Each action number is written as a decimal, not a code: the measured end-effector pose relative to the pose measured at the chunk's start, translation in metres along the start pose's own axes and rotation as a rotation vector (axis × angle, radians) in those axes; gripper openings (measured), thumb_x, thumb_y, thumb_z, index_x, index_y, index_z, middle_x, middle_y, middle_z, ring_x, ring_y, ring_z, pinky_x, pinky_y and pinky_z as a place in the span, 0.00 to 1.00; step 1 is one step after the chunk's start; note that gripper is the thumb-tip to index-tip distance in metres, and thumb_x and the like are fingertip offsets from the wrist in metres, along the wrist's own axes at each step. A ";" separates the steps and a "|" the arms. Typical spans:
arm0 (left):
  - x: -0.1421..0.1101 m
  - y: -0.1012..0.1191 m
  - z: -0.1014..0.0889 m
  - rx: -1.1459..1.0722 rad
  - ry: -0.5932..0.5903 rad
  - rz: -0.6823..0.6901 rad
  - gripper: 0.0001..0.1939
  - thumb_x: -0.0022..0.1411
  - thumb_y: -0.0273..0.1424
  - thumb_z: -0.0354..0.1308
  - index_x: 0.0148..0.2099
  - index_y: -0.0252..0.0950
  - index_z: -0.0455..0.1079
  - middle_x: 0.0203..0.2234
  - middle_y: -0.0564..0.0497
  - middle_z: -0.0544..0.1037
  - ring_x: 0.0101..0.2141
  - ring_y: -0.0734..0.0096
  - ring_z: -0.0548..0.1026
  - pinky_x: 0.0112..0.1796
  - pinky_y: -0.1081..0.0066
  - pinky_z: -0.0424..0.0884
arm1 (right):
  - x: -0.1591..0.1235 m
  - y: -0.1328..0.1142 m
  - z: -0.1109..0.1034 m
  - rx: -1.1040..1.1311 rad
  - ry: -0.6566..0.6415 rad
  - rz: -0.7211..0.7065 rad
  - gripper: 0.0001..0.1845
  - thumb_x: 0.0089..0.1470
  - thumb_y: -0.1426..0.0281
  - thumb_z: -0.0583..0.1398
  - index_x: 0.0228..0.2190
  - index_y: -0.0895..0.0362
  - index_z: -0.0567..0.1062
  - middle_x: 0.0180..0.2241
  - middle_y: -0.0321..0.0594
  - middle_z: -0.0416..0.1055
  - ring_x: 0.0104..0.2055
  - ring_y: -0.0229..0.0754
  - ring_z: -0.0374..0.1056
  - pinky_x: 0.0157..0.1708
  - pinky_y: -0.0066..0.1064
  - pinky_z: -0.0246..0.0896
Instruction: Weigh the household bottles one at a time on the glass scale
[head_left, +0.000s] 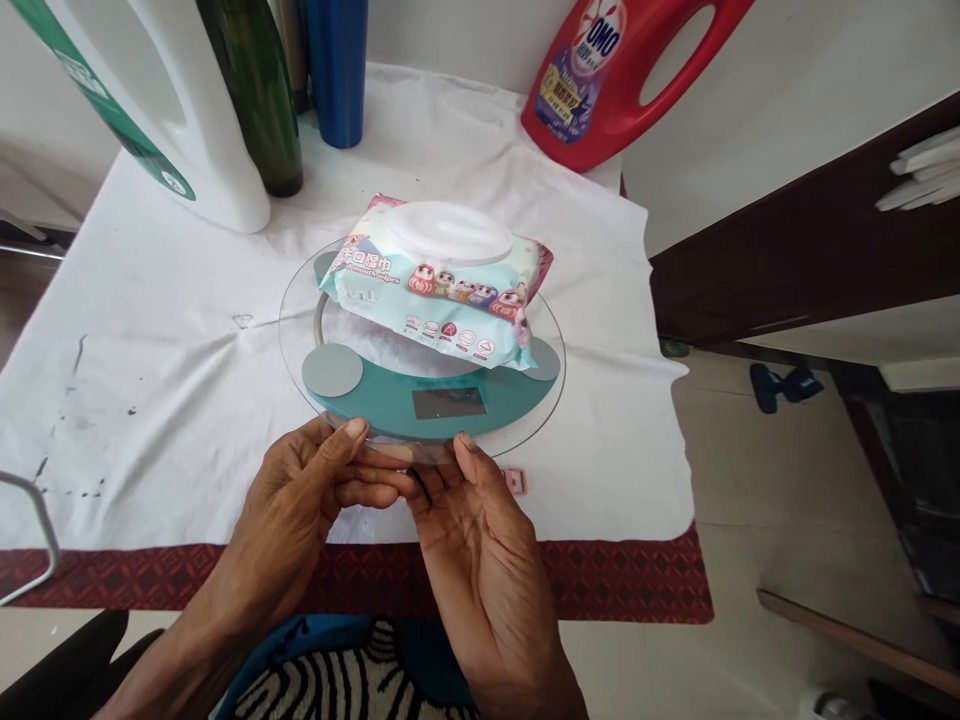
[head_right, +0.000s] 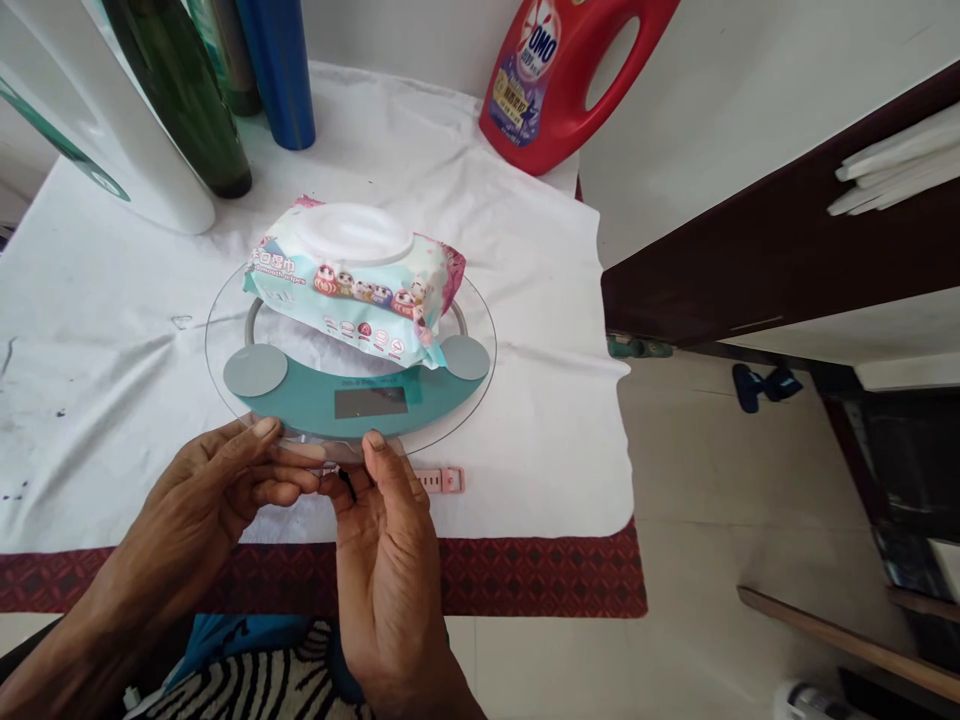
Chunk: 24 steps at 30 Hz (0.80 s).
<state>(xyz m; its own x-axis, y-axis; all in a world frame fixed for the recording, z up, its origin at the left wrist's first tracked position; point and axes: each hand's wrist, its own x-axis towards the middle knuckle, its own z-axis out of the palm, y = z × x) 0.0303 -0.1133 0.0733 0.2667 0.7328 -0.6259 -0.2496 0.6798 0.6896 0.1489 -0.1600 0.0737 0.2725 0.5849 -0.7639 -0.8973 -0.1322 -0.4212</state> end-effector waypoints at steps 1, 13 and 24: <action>0.000 0.000 0.000 0.000 0.001 0.000 0.17 0.62 0.41 0.71 0.38 0.29 0.81 0.34 0.40 0.87 0.29 0.68 0.85 0.31 0.80 0.79 | 0.000 0.000 0.000 -0.001 0.002 -0.003 0.17 0.42 0.62 0.77 0.31 0.52 0.79 0.41 0.34 0.78 0.44 0.39 0.73 0.40 0.28 0.73; -0.004 0.000 0.005 -0.022 0.000 0.009 0.16 0.61 0.40 0.72 0.36 0.30 0.82 0.34 0.42 0.87 0.29 0.70 0.84 0.31 0.81 0.80 | -0.001 -0.004 -0.004 -0.015 0.005 -0.066 0.17 0.41 0.62 0.77 0.29 0.52 0.78 0.38 0.33 0.77 0.43 0.40 0.73 0.40 0.29 0.73; -0.004 -0.002 0.009 -0.056 -0.002 -0.012 0.16 0.60 0.41 0.73 0.36 0.30 0.83 0.33 0.42 0.87 0.28 0.73 0.83 0.31 0.83 0.79 | 0.002 -0.007 0.002 0.018 -0.122 -0.075 0.14 0.44 0.66 0.74 0.36 0.50 0.81 0.44 0.35 0.81 0.49 0.42 0.75 0.50 0.36 0.73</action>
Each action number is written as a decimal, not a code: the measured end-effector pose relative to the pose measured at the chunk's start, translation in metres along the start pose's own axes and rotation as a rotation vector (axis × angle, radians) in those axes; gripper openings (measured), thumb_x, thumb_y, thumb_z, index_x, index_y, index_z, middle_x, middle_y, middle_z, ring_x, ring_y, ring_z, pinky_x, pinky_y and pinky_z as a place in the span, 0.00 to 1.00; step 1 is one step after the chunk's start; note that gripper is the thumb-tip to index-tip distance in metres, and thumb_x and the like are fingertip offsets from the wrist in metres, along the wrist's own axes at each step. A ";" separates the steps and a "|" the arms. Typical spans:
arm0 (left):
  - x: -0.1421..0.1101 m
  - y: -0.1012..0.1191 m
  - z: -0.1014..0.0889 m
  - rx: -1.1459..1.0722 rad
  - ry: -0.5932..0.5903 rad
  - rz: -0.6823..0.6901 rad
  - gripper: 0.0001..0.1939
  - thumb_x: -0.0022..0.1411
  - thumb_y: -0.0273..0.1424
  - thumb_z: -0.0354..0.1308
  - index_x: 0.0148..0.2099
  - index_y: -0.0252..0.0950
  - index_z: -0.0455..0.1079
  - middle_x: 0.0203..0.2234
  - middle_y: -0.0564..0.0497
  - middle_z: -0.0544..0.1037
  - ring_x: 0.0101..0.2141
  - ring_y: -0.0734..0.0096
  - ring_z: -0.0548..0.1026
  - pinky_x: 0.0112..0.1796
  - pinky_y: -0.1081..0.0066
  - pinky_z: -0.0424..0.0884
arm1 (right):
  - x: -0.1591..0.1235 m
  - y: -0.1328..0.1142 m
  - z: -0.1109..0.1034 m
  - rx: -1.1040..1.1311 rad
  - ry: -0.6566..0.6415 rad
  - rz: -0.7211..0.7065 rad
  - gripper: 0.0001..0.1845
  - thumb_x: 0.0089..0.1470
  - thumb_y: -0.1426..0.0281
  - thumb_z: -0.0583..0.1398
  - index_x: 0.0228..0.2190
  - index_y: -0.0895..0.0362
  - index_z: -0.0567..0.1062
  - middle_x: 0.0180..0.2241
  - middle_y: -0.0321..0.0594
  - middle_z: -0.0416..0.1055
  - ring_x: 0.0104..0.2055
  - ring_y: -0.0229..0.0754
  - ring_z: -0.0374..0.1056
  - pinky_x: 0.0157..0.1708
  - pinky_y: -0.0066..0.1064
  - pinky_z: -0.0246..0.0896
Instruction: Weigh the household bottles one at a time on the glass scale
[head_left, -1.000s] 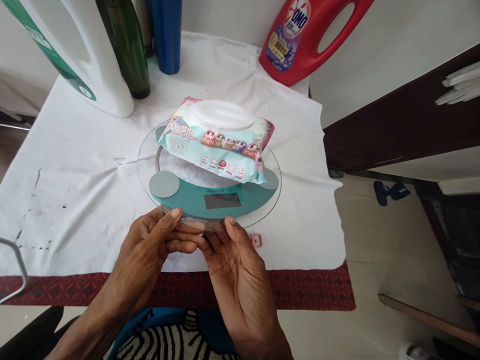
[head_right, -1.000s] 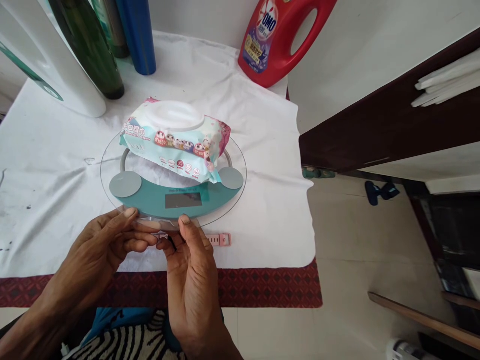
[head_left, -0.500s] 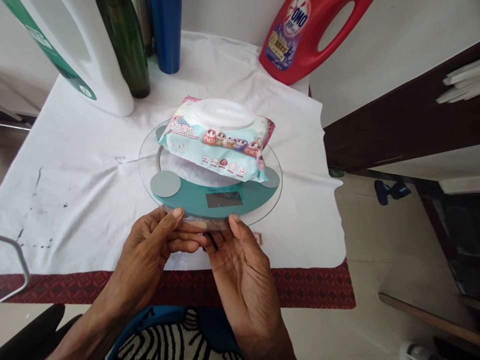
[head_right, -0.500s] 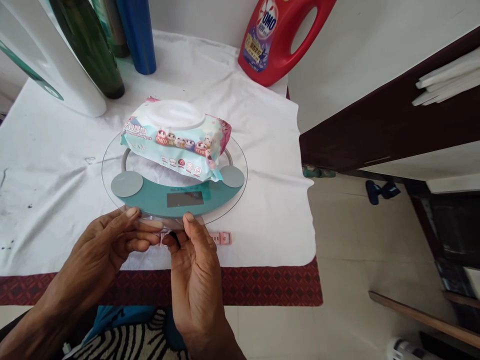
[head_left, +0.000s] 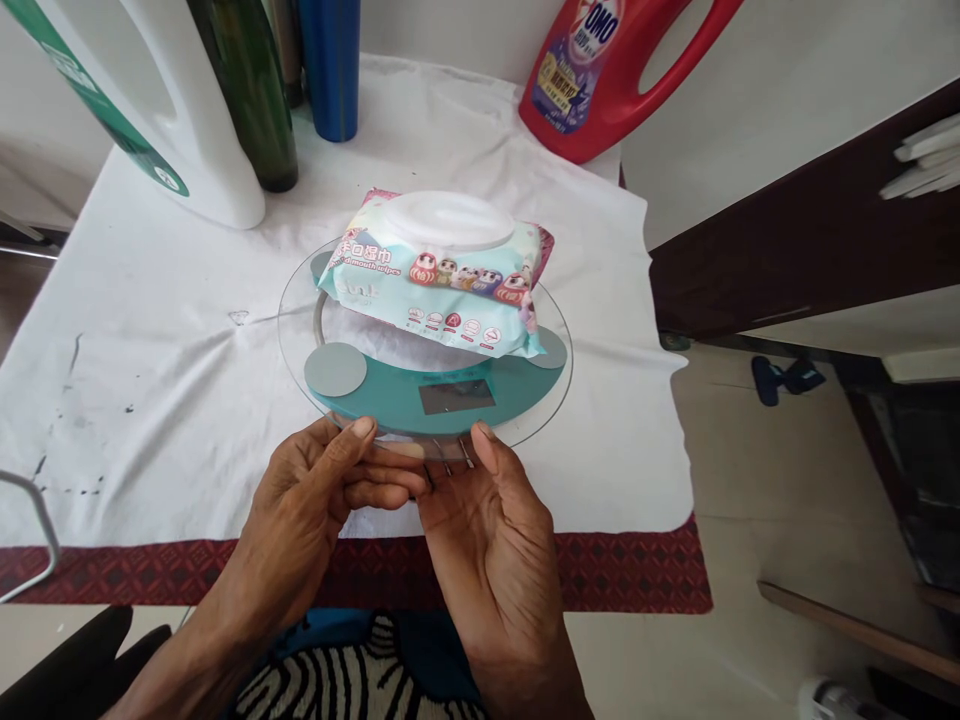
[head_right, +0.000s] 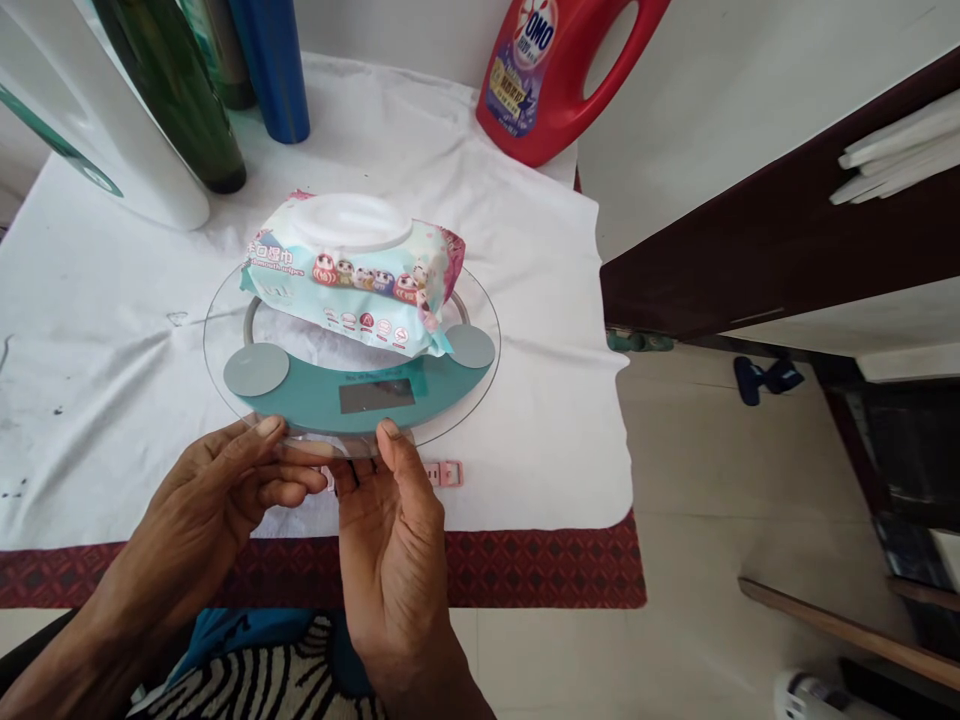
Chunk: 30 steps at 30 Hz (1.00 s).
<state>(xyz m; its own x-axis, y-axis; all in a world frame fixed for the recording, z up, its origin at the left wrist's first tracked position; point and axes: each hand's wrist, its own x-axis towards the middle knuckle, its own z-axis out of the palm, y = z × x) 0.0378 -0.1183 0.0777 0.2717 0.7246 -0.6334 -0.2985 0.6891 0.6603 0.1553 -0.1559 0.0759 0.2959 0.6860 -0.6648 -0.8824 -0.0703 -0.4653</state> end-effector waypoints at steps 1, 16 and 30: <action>0.000 0.000 0.000 0.001 0.003 0.001 0.16 0.60 0.41 0.73 0.36 0.30 0.83 0.33 0.42 0.87 0.28 0.73 0.83 0.31 0.83 0.79 | 0.000 0.000 0.000 0.008 -0.009 0.002 0.14 0.45 0.67 0.74 0.37 0.50 0.81 0.44 0.36 0.81 0.49 0.43 0.75 0.50 0.36 0.73; -0.001 -0.002 0.001 -0.019 -0.005 -0.004 0.16 0.60 0.41 0.73 0.37 0.30 0.83 0.32 0.44 0.87 0.27 0.74 0.83 0.31 0.84 0.79 | 0.000 0.005 0.000 0.097 -0.072 0.078 0.12 0.49 0.66 0.71 0.38 0.50 0.80 0.45 0.36 0.79 0.42 0.40 0.72 0.41 0.32 0.71; -0.001 -0.005 0.001 -0.028 0.006 -0.005 0.17 0.58 0.41 0.74 0.37 0.29 0.83 0.33 0.42 0.87 0.28 0.73 0.83 0.31 0.83 0.79 | 0.002 0.005 -0.003 0.039 -0.016 -0.017 0.10 0.48 0.70 0.71 0.35 0.49 0.81 0.42 0.34 0.80 0.47 0.41 0.74 0.51 0.35 0.71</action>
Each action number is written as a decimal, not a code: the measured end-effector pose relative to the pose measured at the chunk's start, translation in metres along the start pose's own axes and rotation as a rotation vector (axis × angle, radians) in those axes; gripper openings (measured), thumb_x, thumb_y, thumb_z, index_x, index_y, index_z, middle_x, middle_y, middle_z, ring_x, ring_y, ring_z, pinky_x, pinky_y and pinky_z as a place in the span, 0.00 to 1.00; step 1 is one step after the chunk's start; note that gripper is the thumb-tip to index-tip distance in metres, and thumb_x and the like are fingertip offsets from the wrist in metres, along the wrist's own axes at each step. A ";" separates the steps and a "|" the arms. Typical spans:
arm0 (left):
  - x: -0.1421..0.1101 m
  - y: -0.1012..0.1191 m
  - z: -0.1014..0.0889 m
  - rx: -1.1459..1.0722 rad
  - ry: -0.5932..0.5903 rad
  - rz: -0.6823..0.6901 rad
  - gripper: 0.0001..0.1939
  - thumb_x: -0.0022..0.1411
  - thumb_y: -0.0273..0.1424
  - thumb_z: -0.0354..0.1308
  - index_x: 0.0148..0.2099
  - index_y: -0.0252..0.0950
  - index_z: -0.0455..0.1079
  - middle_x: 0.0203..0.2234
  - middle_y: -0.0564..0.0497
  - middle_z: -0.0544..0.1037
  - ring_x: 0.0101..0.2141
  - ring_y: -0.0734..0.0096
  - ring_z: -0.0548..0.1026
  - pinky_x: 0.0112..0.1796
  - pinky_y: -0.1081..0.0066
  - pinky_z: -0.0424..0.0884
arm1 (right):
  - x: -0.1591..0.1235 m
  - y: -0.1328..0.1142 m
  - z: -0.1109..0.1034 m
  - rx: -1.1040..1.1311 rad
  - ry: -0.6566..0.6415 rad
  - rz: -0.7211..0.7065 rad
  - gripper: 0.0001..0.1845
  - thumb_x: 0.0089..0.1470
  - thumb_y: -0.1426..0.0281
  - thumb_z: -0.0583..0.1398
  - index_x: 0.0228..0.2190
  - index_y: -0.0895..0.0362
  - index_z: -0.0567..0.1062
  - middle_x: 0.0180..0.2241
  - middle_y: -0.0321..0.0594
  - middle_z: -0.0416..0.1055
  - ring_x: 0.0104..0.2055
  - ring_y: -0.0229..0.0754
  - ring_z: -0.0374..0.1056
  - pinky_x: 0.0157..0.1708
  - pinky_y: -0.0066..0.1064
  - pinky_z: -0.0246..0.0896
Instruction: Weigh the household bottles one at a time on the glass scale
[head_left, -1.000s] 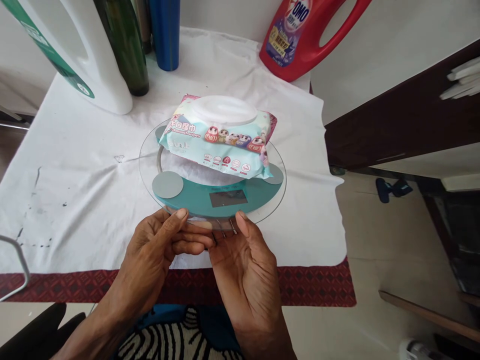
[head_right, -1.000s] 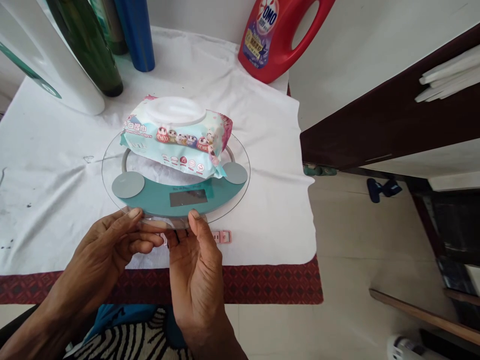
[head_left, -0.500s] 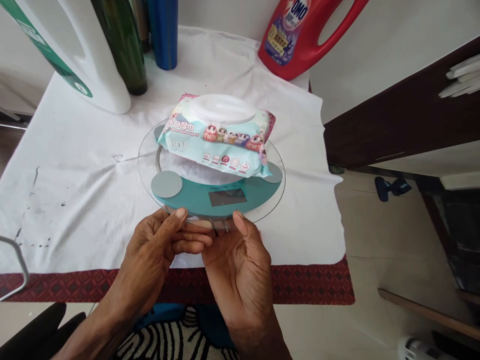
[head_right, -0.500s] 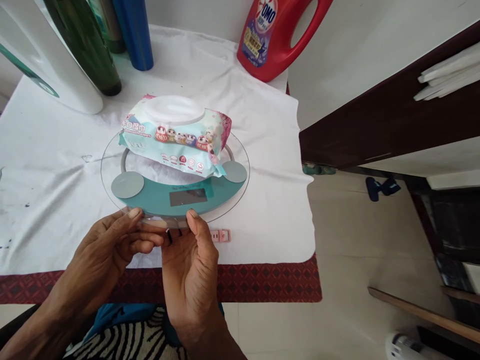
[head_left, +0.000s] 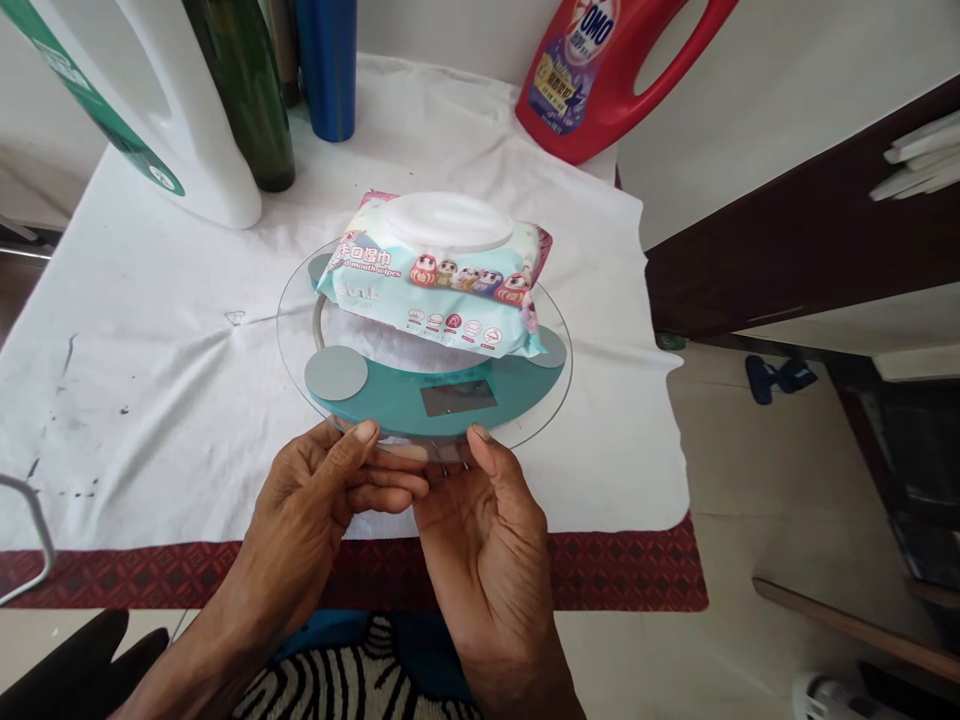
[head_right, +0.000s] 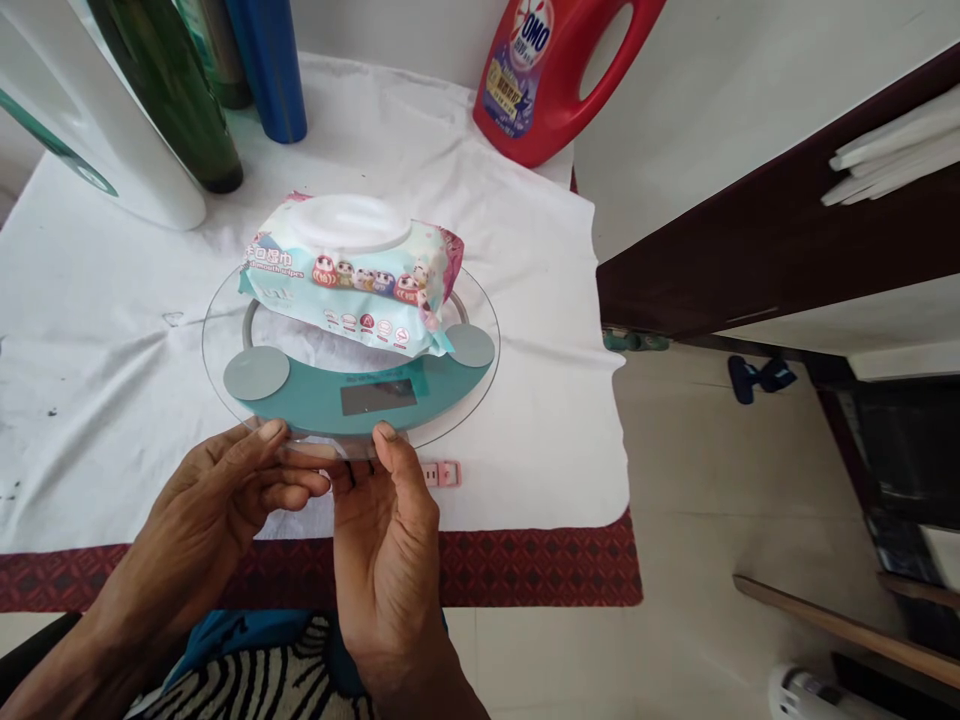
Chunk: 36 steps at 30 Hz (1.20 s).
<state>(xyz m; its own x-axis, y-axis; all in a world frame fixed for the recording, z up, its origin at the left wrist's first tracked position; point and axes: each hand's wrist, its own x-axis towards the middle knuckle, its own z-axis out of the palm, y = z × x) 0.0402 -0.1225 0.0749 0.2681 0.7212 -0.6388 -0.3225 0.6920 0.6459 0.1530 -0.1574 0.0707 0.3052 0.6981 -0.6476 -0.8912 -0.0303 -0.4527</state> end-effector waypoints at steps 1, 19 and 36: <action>0.000 0.000 0.000 0.004 0.006 0.000 0.18 0.58 0.41 0.75 0.37 0.29 0.82 0.33 0.42 0.87 0.28 0.73 0.83 0.31 0.83 0.79 | 0.000 0.000 0.000 -0.001 -0.008 0.004 0.10 0.48 0.70 0.71 0.35 0.49 0.81 0.42 0.34 0.80 0.47 0.40 0.74 0.51 0.34 0.71; 0.000 -0.001 0.002 -0.007 0.013 0.002 0.18 0.57 0.42 0.75 0.35 0.30 0.82 0.32 0.43 0.86 0.29 0.68 0.84 0.30 0.81 0.80 | 0.001 -0.002 -0.001 0.050 -0.001 0.055 0.10 0.44 0.69 0.73 0.31 0.50 0.79 0.41 0.34 0.80 0.43 0.40 0.73 0.45 0.32 0.72; 0.000 0.000 0.001 -0.011 0.023 -0.017 0.15 0.59 0.40 0.73 0.36 0.30 0.82 0.34 0.42 0.87 0.29 0.71 0.84 0.31 0.83 0.79 | -0.002 -0.005 -0.005 -0.055 -0.009 0.055 0.10 0.47 0.70 0.72 0.33 0.51 0.80 0.43 0.36 0.79 0.48 0.42 0.73 0.49 0.35 0.73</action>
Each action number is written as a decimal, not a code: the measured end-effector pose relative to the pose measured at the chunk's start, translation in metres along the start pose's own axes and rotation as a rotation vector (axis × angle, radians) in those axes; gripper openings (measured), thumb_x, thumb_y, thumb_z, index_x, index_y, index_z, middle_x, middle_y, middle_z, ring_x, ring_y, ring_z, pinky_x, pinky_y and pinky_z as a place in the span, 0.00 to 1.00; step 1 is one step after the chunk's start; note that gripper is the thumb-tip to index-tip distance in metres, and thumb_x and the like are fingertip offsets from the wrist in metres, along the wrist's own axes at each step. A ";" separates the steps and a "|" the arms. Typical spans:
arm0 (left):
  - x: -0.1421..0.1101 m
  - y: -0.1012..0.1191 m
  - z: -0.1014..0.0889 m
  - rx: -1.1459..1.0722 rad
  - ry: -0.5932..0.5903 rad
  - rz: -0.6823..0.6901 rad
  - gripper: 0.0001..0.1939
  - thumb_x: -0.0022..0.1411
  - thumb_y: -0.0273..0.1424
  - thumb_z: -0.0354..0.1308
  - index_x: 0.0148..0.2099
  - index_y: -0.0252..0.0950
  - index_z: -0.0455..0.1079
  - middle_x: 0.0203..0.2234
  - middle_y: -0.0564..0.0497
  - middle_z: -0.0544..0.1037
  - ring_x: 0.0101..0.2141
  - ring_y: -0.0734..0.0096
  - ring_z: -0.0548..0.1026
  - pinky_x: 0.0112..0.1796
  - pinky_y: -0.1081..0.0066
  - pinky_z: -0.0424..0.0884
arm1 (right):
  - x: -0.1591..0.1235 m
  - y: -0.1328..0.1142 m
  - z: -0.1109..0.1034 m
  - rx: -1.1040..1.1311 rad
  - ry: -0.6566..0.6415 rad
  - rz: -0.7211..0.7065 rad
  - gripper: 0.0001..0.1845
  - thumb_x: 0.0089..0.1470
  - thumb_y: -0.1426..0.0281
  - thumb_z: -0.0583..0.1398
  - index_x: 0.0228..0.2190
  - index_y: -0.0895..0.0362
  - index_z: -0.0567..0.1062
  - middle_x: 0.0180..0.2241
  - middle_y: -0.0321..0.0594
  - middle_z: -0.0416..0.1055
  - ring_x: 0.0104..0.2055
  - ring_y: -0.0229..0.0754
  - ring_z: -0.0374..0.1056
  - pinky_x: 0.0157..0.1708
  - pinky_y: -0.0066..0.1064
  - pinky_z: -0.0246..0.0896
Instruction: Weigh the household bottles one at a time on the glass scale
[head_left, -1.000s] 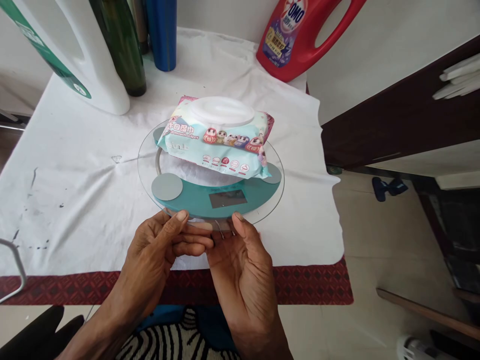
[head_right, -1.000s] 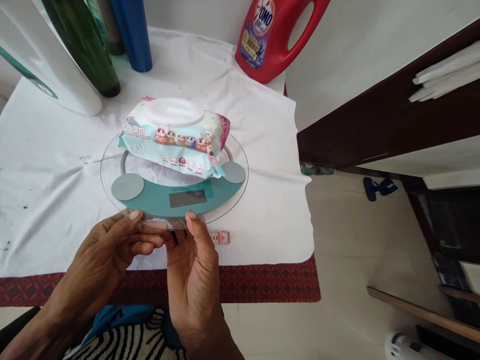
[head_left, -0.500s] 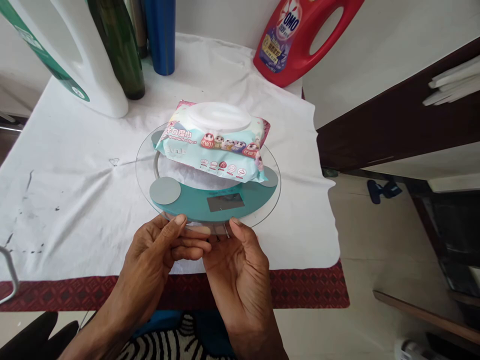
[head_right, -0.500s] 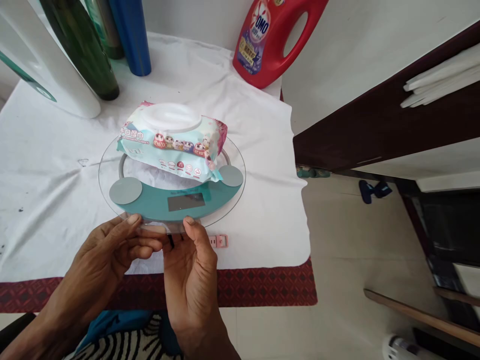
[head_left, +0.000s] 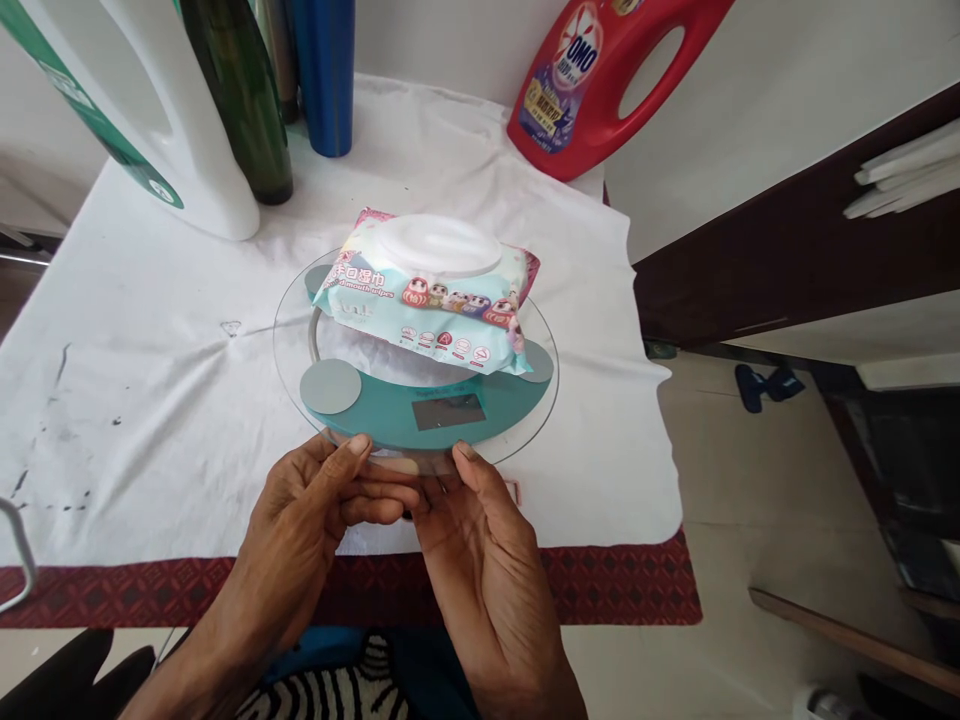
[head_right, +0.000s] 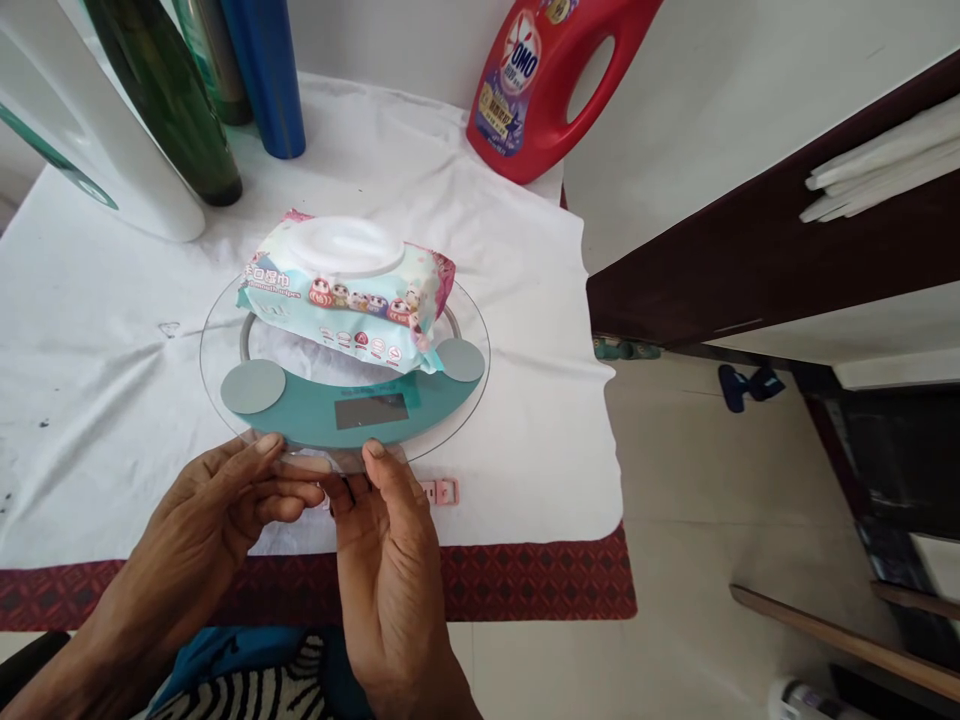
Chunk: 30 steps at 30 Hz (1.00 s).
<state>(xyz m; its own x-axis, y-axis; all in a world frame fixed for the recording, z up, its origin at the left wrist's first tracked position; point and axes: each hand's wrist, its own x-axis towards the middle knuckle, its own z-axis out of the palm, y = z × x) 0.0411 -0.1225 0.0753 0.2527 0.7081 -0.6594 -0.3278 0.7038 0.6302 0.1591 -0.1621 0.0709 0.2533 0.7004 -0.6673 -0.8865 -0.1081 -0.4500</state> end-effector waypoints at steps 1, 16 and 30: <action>0.000 0.000 0.000 0.003 0.002 -0.002 0.15 0.59 0.39 0.73 0.36 0.30 0.82 0.34 0.42 0.87 0.29 0.71 0.84 0.31 0.83 0.79 | 0.000 0.000 0.000 -0.008 0.004 -0.003 0.10 0.47 0.70 0.72 0.33 0.51 0.80 0.43 0.36 0.79 0.48 0.41 0.73 0.49 0.34 0.73; 0.001 0.002 0.000 0.024 0.025 -0.016 0.17 0.58 0.41 0.74 0.36 0.29 0.82 0.33 0.42 0.87 0.29 0.70 0.84 0.31 0.82 0.79 | -0.001 -0.001 -0.003 -0.019 -0.027 0.006 0.06 0.51 0.68 0.71 0.34 0.50 0.81 0.42 0.35 0.79 0.48 0.42 0.73 0.52 0.36 0.73; 0.001 -0.007 -0.016 0.103 0.052 -0.010 0.17 0.61 0.39 0.72 0.42 0.30 0.79 0.39 0.40 0.86 0.35 0.66 0.85 0.40 0.75 0.82 | -0.023 -0.018 -0.045 -0.539 -0.045 -0.061 0.14 0.56 0.57 0.69 0.38 0.54 0.84 0.42 0.43 0.80 0.42 0.44 0.77 0.40 0.32 0.73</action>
<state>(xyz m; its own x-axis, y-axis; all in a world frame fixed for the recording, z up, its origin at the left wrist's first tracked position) 0.0297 -0.1275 0.0632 0.2073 0.6988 -0.6847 -0.2299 0.7151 0.6602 0.1865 -0.2076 0.0675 0.2707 0.7448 -0.6100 -0.5435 -0.4048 -0.7354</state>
